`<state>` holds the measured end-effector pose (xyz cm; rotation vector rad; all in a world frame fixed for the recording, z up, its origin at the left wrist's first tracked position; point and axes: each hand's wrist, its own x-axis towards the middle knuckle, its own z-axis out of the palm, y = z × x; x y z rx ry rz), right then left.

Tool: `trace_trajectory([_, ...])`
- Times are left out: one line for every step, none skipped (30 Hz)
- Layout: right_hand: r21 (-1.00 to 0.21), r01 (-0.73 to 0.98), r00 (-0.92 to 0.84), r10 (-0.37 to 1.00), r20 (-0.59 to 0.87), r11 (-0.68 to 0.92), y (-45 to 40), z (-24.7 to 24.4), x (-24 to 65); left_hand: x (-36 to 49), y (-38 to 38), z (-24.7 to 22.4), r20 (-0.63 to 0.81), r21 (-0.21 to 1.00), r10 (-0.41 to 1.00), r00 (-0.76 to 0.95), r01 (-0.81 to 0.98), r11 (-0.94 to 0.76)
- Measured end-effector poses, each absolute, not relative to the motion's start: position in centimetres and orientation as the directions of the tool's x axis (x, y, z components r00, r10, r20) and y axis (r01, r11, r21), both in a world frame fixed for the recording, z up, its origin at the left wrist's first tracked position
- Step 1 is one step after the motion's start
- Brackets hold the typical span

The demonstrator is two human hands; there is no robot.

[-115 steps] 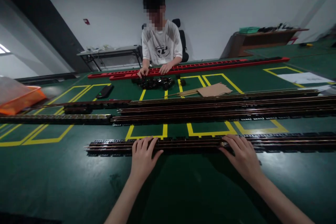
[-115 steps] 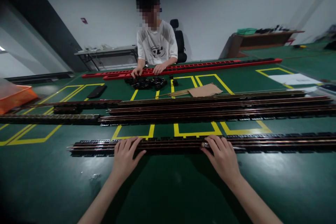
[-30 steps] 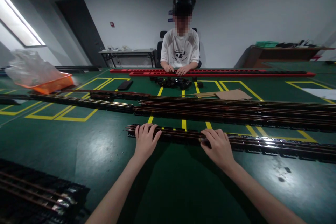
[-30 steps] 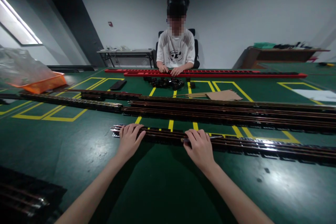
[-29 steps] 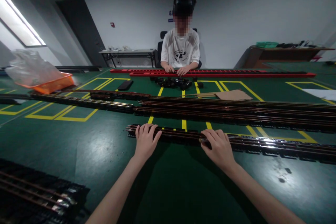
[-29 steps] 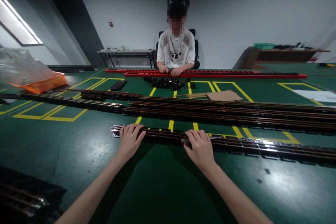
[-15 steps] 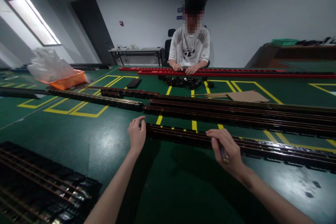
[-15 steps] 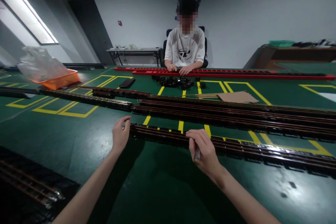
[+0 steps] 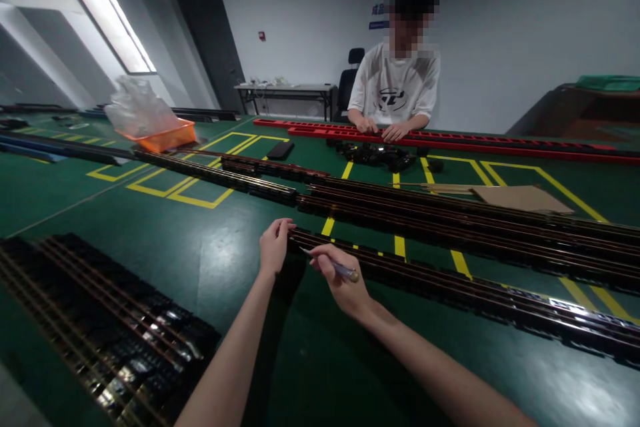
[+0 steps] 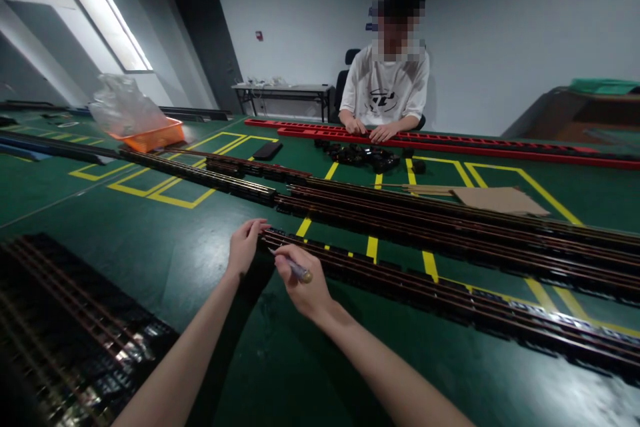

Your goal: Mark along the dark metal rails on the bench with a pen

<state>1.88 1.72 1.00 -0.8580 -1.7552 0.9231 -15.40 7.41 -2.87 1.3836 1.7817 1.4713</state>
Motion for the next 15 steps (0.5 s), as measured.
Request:
trace_trajectory([-0.872,0.144,-0.331,0.854,0.402,0.467,1.8,0.8,1.5,-15.5,7.5,-2.9,0.250,0.907,0.884,-0.394,0.415,-0.071])
trace_trajectory([-0.877,0.148,-0.342,0.855,0.390,0.458,1.8,0.6,1.3,-15.6,7.6,-2.9,0.251,0.905,0.885,-0.393,0.419,-0.071])
trace_trajectory([-0.886,0.154,-0.340,0.865,0.369,0.438,1.9,0.5,1.0,-15.7,7.7,-2.9,0.250,0.906,0.886,-0.391,0.418,-0.072])
trace_trajectory([-0.899,0.160,-0.329,0.881,0.341,0.408,2.1,0.4,0.8,-15.8,7.8,-2.9,0.248,0.908,0.888,-0.387,0.412,-0.074])
trace_trajectory([-0.913,0.166,-0.315,0.897,0.310,0.374,2.3,0.4,0.6,-15.9,7.9,-2.9,0.245,0.911,0.893,-0.377,0.404,-0.080])
trace_trajectory([-0.923,0.168,-0.303,0.909,0.285,0.346,2.5,0.3,0.4,-16.0,8.0,-2.9,0.245,0.914,0.899,-0.364,0.395,-0.089])
trace_trajectory([-0.930,0.168,-0.293,0.917,0.270,0.328,2.7,0.2,0.2,-16.1,8.1,-2.9,0.246,0.916,0.904,-0.349,0.389,-0.099])
trace_trajectory([-0.932,0.166,-0.284,0.921,0.267,0.321,2.8,0.2,-0.1,-16.3,8.2,-2.9,0.250,0.916,0.908,-0.336,0.386,-0.110])
trace_trajectory([-0.932,0.160,-0.274,0.922,0.274,0.324,3.0,0.1,-0.3,-16.4,8.2,-2.9,0.256,0.915,0.909,-0.328,0.387,-0.117])
trace_trajectory([-0.931,0.153,-0.267,0.921,0.283,0.330,3.0,0.1,-0.4,-16.5,8.3,-2.9,0.260,0.913,0.909,-0.325,0.390,-0.122])
trace_trajectory([-0.931,0.146,-0.261,0.921,0.289,0.333,3.1,0.0,-0.5,-16.5,8.3,-3.0,0.262,0.912,0.909,-0.324,0.391,-0.123])
trace_trajectory([-0.932,0.143,-0.259,0.922,0.288,0.332,3.1,0.0,-0.6,-16.5,8.4,-3.0,0.260,0.912,0.909,-0.325,0.391,-0.121])
trace_trajectory([-0.933,0.146,-0.261,0.922,0.285,0.329,3.0,0.0,-0.6,-16.6,8.4,-3.0,0.258,0.912,0.909,-0.327,0.393,-0.117])
trace_trajectory([-0.931,0.153,-0.269,0.921,0.283,0.331,3.0,0.0,-0.6,-16.6,8.4,-3.0,0.258,0.911,0.909,-0.328,0.397,-0.115])
trace_trajectory([-0.927,0.162,-0.279,0.917,0.286,0.339,2.9,0.0,-0.5,-16.6,8.4,-3.0,0.260,0.908,0.908,-0.328,0.403,-0.114])
